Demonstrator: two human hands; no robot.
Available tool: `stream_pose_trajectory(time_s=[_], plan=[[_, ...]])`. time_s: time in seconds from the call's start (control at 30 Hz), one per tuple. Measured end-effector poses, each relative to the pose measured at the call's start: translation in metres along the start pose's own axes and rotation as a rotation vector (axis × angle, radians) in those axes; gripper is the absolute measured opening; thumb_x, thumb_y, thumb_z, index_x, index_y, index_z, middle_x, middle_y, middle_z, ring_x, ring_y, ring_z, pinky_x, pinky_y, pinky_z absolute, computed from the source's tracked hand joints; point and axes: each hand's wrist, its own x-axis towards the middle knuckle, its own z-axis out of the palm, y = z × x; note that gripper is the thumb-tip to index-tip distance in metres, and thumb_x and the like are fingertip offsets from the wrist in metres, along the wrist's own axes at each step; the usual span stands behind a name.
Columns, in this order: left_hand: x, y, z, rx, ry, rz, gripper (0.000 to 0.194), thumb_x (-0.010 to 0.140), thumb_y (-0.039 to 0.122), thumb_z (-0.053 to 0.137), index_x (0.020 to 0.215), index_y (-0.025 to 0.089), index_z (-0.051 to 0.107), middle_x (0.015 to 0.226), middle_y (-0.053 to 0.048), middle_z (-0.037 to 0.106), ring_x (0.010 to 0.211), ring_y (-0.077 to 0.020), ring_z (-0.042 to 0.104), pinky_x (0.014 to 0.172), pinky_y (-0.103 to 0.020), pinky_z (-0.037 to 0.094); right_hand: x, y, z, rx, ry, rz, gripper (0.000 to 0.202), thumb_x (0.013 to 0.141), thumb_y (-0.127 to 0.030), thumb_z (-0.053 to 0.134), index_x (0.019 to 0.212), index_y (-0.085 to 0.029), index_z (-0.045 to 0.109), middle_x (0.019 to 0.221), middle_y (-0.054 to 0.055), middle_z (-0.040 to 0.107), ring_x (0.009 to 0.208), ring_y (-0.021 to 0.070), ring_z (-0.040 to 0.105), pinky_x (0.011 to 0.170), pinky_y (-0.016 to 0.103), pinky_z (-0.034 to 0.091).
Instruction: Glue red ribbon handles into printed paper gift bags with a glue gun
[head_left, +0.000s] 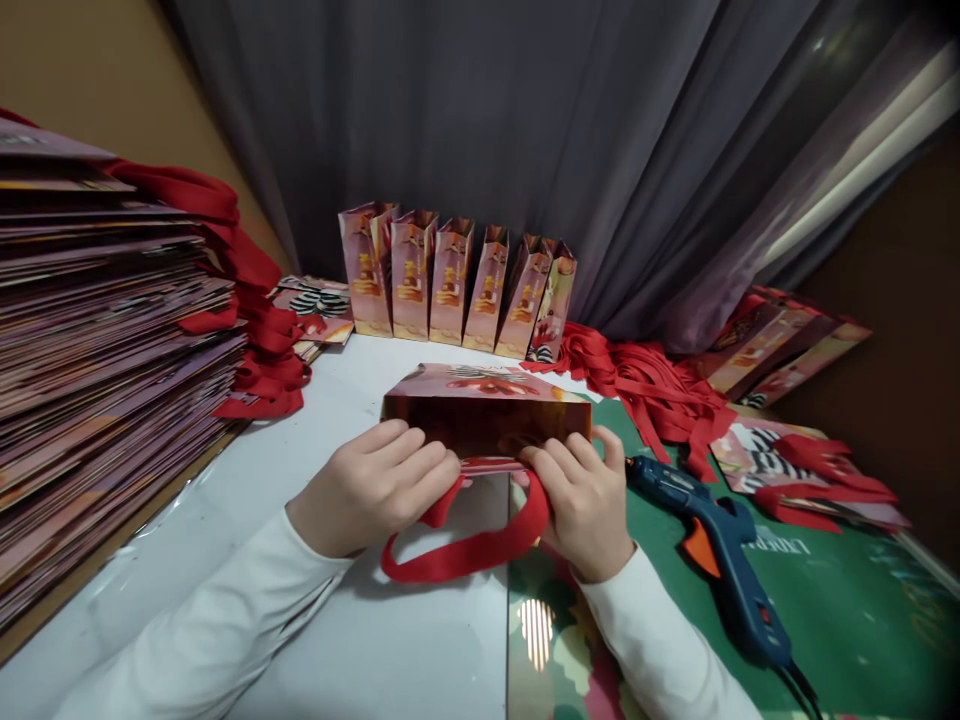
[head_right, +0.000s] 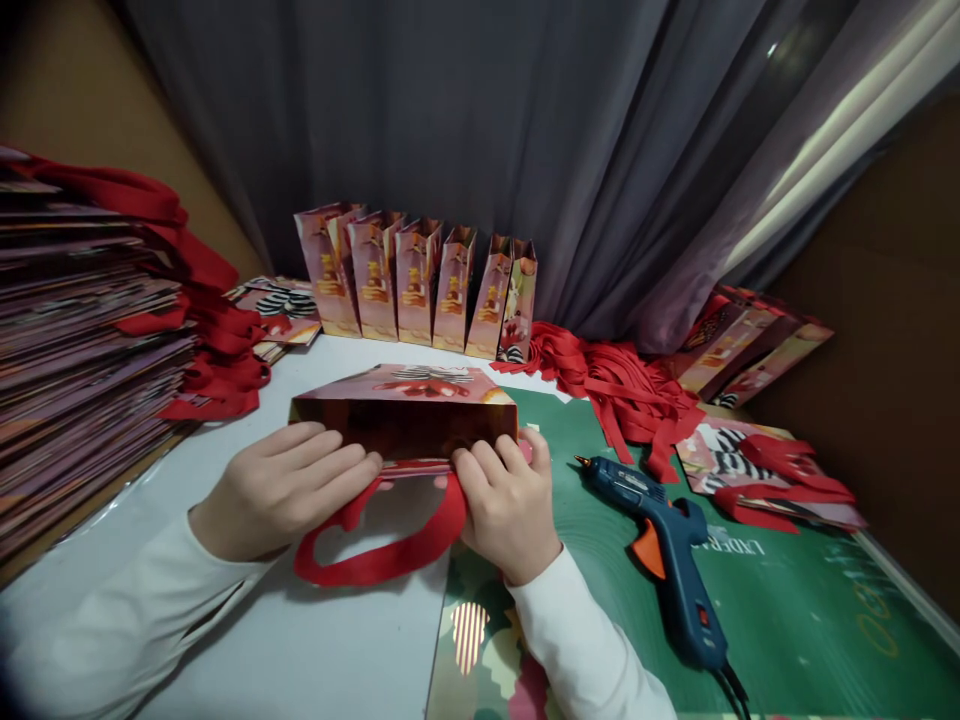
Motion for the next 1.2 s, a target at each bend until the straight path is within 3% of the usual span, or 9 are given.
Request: stream_pose_trajectory(time_s=[0.37,0.5,0.6,0.73,0.87,0.97,1.03,1.1,1.2], plan=[[-0.004,0.005,0.002,-0.078,0.042,0.004,0.024,0.091,0.017,0.059,0.067,0.017,0.057,0.057,0.002,0.057,0.055,-0.0144,0.049,0.060,-0.031,0.037,-0.004,-0.007,0.004,0.030,0.165,-0.072,0.032,0.101,-0.027,0.039,0.080,-0.018,0.061,0.063,0.001,0.062,0.062,0.0147,0.042,0.082,0.036,0.033],[-0.003,0.008,0.002,-0.090,-0.026,-0.027,0.018,0.094,0.023,0.056,0.080,0.016,0.064,0.064,0.001,0.062,0.060,-0.0161,0.052,0.065,-0.033,0.040,-0.009,-0.003,0.009,0.022,0.084,-0.075,0.023,0.099,-0.024,0.044,0.094,-0.017,0.065,0.078,0.002,0.070,0.071,0.0165,0.049,0.088,0.038,0.032],[-0.002,0.021,0.006,-0.043,-0.119,-0.110,0.020,0.096,0.024,0.049,0.101,0.014,0.066,0.086,-0.005,0.070,0.076,-0.0207,0.059,0.073,-0.037,0.043,-0.012,-0.006,0.017,0.048,0.029,-0.076,0.023,0.098,-0.022,0.043,0.105,-0.017,0.065,0.095,0.004,0.073,0.081,0.0177,0.052,0.093,0.040,0.029],[-0.005,0.038,0.013,-0.009,-0.162,-0.163,0.023,0.092,0.008,0.045,0.088,0.014,0.066,0.074,-0.003,0.066,0.066,-0.0194,0.058,0.063,-0.035,0.039,-0.013,-0.017,0.024,0.100,-0.022,-0.067,0.026,0.097,-0.023,0.045,0.115,-0.018,0.063,0.106,0.004,0.073,0.091,0.0186,0.055,0.097,0.041,0.026],[-0.012,0.041,0.019,-0.020,-0.136,-0.152,0.025,0.093,0.007,0.042,0.083,0.016,0.064,0.062,0.000,0.060,0.053,-0.0175,0.052,0.052,-0.034,0.033,-0.014,-0.024,0.027,0.095,-0.043,-0.022,0.027,0.098,-0.016,0.040,0.106,-0.017,0.066,0.090,0.004,0.073,0.081,0.0183,0.054,0.095,0.040,0.028],[-0.015,0.035,0.024,-0.069,-0.198,-0.168,0.024,0.094,0.011,0.043,0.087,0.016,0.065,0.064,0.000,0.062,0.053,-0.0182,0.056,0.051,-0.034,0.034,-0.014,-0.021,0.030,0.122,-0.060,0.008,0.027,0.097,-0.014,0.041,0.101,-0.019,0.067,0.080,0.002,0.072,0.074,0.0176,0.054,0.093,0.040,0.029],[-0.015,0.028,0.025,-0.159,-0.279,-0.191,0.020,0.097,0.023,0.047,0.098,0.016,0.065,0.072,-0.002,0.068,0.059,-0.0193,0.062,0.054,-0.034,0.040,-0.012,-0.014,0.029,0.238,-0.156,0.058,0.025,0.097,-0.018,0.044,0.106,-0.021,0.066,0.088,0.003,0.074,0.082,0.0188,0.059,0.096,0.041,0.028],[-0.016,0.020,0.025,-0.322,-0.378,-0.232,0.032,0.096,0.035,0.050,0.119,0.015,0.059,0.092,-0.004,0.073,0.075,-0.0202,0.068,0.065,-0.034,0.048,-0.011,-0.004,0.026,0.421,-0.273,0.132,0.029,0.097,-0.021,0.043,0.118,-0.023,0.062,0.107,0.004,0.073,0.100,0.0201,0.062,0.102,0.042,0.027],[-0.023,0.013,0.021,-0.592,-0.545,-0.290,0.051,0.094,0.029,0.050,0.143,0.020,0.038,0.130,-0.007,0.062,0.112,-0.0201,0.062,0.092,-0.034,0.048,-0.014,0.012,0.014,0.669,-0.388,0.170,0.040,0.098,-0.022,0.037,0.134,-0.026,0.053,0.137,0.005,0.059,0.127,0.0195,0.051,0.112,0.045,0.023]])
